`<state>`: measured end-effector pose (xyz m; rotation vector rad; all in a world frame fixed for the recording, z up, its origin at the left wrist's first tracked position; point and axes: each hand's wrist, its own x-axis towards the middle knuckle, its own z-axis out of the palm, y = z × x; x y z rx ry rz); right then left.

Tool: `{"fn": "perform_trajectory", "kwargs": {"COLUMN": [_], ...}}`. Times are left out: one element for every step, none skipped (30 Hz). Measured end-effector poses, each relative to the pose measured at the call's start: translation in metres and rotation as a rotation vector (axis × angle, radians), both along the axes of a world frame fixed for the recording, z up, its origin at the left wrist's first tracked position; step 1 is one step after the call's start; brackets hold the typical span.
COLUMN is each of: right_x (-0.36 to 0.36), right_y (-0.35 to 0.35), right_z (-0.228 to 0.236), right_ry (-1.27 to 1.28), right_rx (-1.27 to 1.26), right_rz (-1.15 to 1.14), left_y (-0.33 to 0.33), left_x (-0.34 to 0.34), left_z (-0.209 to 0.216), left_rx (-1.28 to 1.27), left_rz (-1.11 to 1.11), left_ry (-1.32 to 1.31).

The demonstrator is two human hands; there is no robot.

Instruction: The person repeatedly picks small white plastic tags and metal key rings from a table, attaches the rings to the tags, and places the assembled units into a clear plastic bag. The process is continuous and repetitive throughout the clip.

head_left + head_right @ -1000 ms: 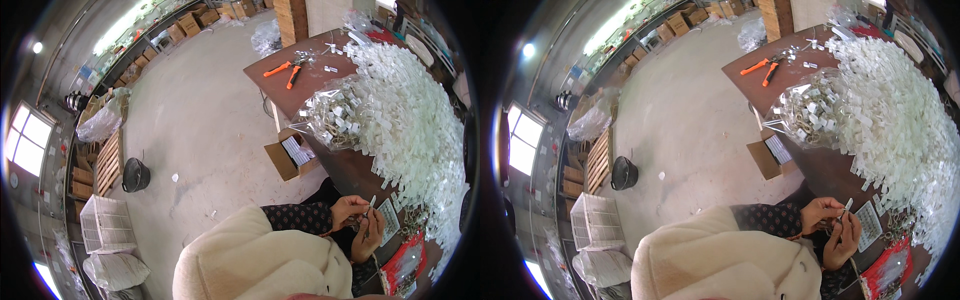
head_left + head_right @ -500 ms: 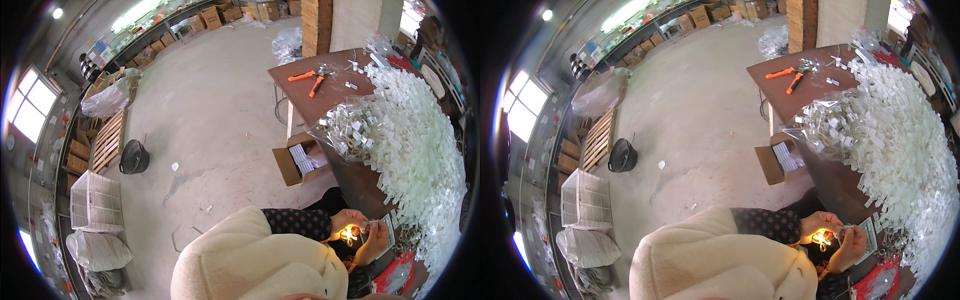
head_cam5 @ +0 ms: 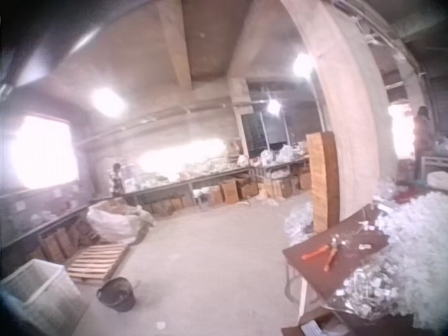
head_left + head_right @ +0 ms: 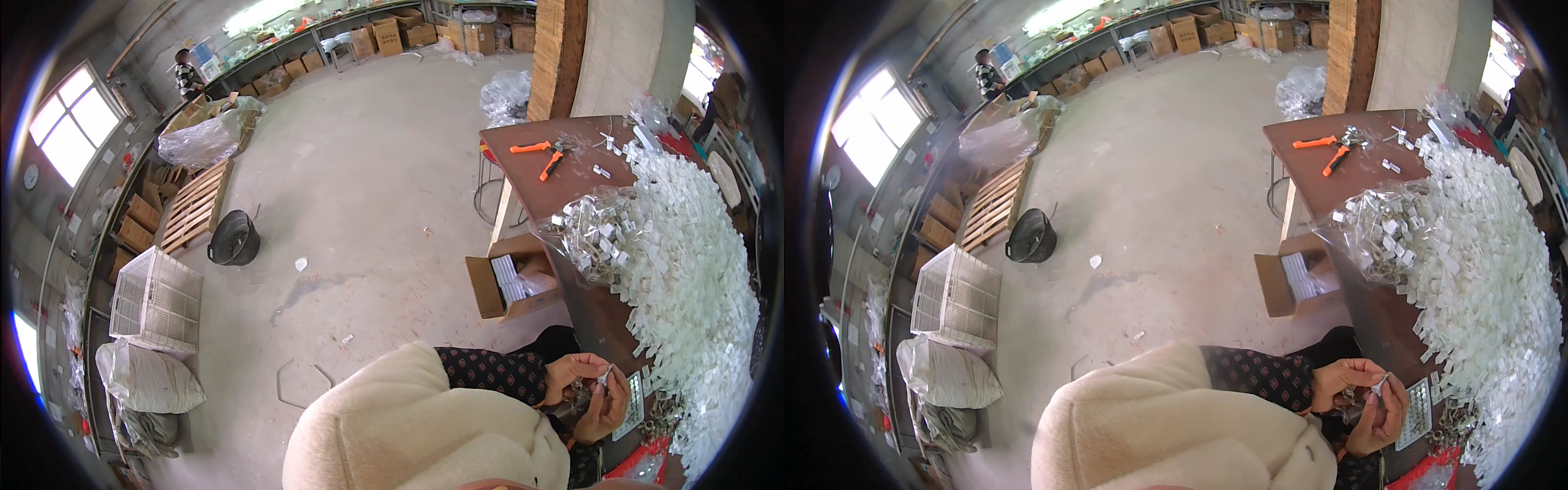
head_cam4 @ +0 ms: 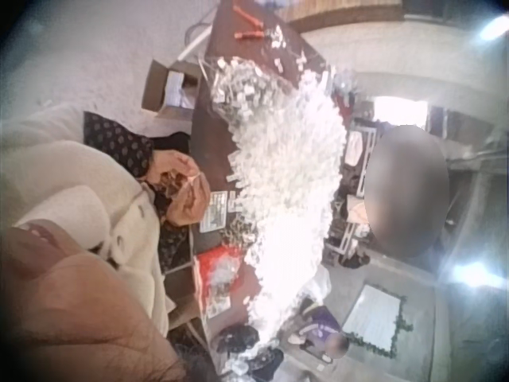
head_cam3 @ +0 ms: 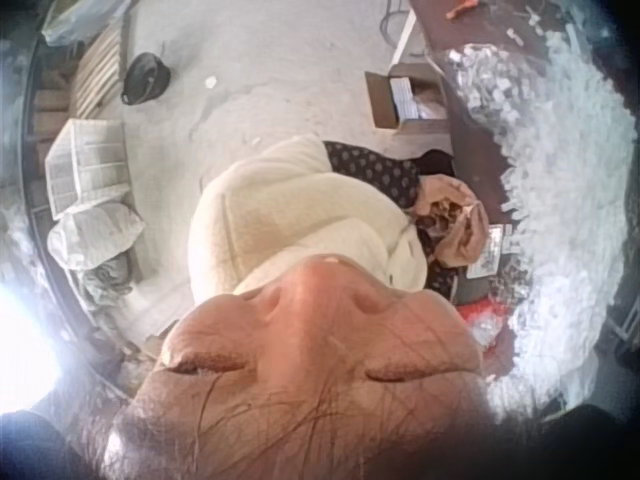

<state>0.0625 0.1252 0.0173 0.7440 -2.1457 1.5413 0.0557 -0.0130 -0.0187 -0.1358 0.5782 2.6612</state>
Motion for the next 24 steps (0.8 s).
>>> {"fn": "perform_trajectory", "kwargs": {"right_x": [-0.001, -0.001, -0.001, 0.000, 0.001, 0.002, 0.004, 0.006, 0.006, 0.006, 0.004, 0.003, 0.002, 0.003, 0.005, 0.007, 0.011, 0.014, 0.016, 0.019, 0.022, 0.025, 0.027, 0.029], "right_y": [-0.001, -0.001, -0.002, -0.002, -0.004, -0.004, -0.006, -0.006, -0.008, -0.008, -0.008, -0.006, -0.006, -0.003, -0.001, 0.002, 0.005, 0.010, 0.016, 0.023, 0.032, 0.045, 0.059, 0.073], "right_z": [-0.001, -0.002, -0.004, -0.004, -0.005, -0.004, -0.004, -0.001, 0.000, 0.003, 0.005, 0.008, 0.009, 0.010, 0.009, 0.006, 0.003, -0.001, -0.005, -0.010, -0.014, -0.021, -0.024, -0.030], "right_ry": [0.010, 0.061, 0.071, 0.050, 0.034, 0.021, -0.045, -0.025, 0.014, 0.050, 0.136, 0.185, 0.245, 0.279, 0.227, 0.216, 0.131, 0.089, 0.078, 0.040, 0.071, 0.088, 0.069, -0.034], "right_rx": [0.019, 0.020, 0.028, 0.014, -0.012, -0.036, -0.158, -0.096, -0.042, 0.034, 0.124, 0.262, 0.269, 0.299, 0.287, 0.274, 0.229, 0.214, 0.216, 0.246, 0.255, 0.285, 0.288, 0.195], "right_rz": [0.008, 0.011, -0.013, -0.004, -0.013, -0.026, 0.001, -0.053, -0.077, -0.107, -0.100, -0.145, -0.084, -0.075, -0.034, 0.005, 0.030, 0.029, 0.027, -0.013, -0.025, -0.080, -0.165, -0.316], "left_y": [0.001, 0.003, 0.004, 0.005, 0.005, 0.008, 0.006, 0.008, 0.009, 0.008, 0.012, 0.010, 0.011, 0.010, 0.010, 0.009, 0.010, 0.010, 0.011, 0.012, 0.013, 0.014, 0.014, 0.015], "left_x": [0.000, 0.001, 0.002, 0.003, 0.005, 0.005, 0.006, 0.006, 0.005, 0.006, 0.002, 0.003, 0.001, 0.001, 0.001, 0.001, 0.002, 0.003, 0.004, 0.004, 0.005, 0.006, 0.006, 0.007], "left_z": [-0.001, -0.001, -0.002, -0.002, -0.003, -0.003, -0.003, -0.003, -0.003, -0.003, -0.002, -0.003, -0.003, -0.005, -0.006, -0.008, -0.009, -0.010, -0.010, -0.011, -0.010, -0.011, -0.010, -0.011], "left_rx": [0.035, 0.083, 0.084, 0.059, 0.054, 0.018, 0.097, 0.066, 0.047, -0.026, 0.073, 0.090, 0.099, 0.140, 0.073, 0.006, -0.036, -0.063, -0.074, -0.098, -0.099, -0.096, -0.096, -0.115], "left_rz": [0.027, 0.042, 0.052, 0.062, 0.060, 0.047, -0.003, 0.000, 0.008, 0.031, 0.123, 0.108, 0.102, 0.076, 0.068, 0.055, 0.096, 0.075, 0.057, 0.034, 0.039, 0.028, 0.024, 0.000], "left_ry": [0.005, 0.031, 0.047, 0.015, 0.017, -0.017, -0.029, -0.024, -0.008, -0.054, 0.035, 0.067, 0.059, 0.080, 0.033, -0.017, -0.056, -0.021, 0.014, 0.035, 0.072, 0.109, 0.112, 0.074]}}
